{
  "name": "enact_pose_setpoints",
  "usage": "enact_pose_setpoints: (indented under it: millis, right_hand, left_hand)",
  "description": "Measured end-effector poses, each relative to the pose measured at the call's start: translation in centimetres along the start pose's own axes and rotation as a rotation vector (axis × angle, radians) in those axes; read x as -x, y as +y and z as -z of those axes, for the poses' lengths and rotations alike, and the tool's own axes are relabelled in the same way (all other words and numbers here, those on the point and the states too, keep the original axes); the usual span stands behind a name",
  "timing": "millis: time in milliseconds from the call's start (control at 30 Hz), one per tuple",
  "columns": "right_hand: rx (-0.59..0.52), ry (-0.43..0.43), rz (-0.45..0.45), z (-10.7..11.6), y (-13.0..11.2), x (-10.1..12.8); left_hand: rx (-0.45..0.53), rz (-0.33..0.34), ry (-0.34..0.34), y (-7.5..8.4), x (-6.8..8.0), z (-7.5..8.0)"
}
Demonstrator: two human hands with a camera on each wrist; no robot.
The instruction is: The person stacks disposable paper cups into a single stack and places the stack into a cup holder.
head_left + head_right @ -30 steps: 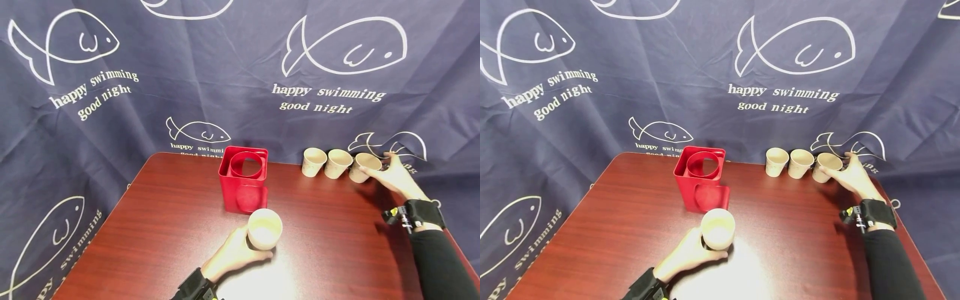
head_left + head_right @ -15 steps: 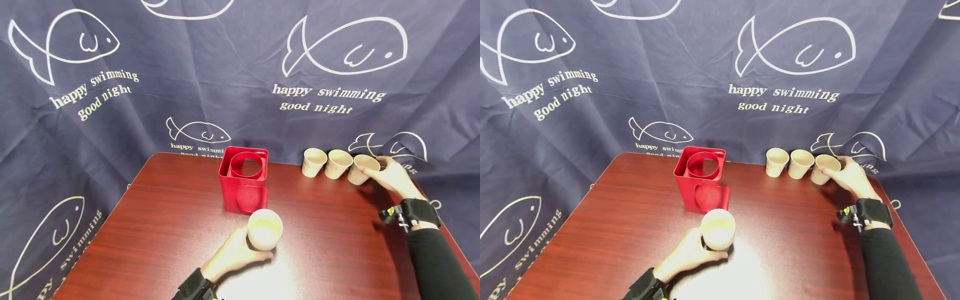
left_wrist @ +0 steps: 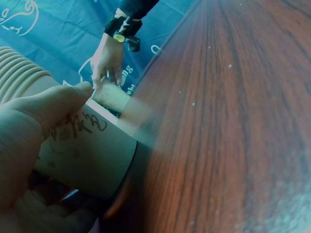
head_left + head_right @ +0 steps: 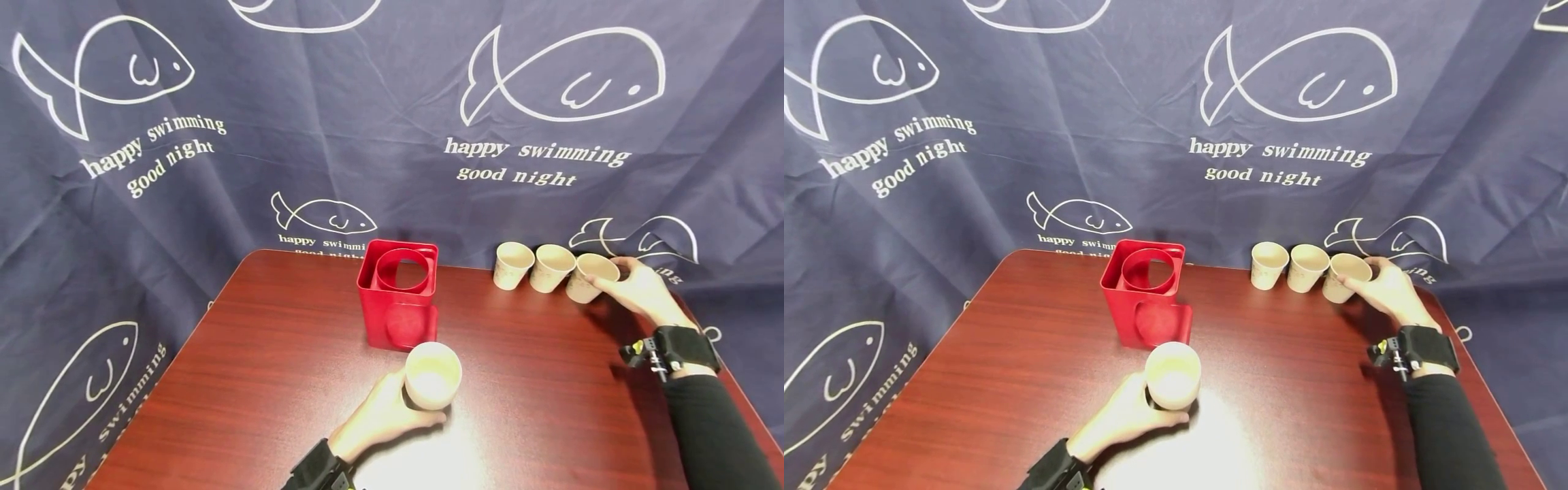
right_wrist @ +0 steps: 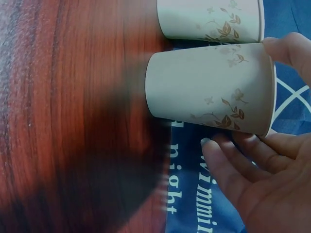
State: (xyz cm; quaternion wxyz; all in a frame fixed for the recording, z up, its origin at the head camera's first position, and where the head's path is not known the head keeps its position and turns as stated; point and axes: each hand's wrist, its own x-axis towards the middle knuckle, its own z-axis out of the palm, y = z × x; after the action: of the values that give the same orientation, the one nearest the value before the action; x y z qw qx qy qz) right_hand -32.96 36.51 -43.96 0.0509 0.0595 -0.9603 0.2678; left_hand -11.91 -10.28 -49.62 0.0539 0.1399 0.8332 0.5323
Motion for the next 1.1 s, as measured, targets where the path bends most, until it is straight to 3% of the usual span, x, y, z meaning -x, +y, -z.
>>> enact_pose_setpoints:
  millis: [833,1100]
  right_hand:
    - [0.057,0.063,0.037,2.9,-0.4,3.0]
    - [0.041,0.102,0.066,4.3,-1.7,4.3]
  left_hand:
    - [0.0,-0.002,-0.002,0.0,0.0,0.0]
    - [-0.01,-0.005,-0.006,0.0,-0.2,0.0]
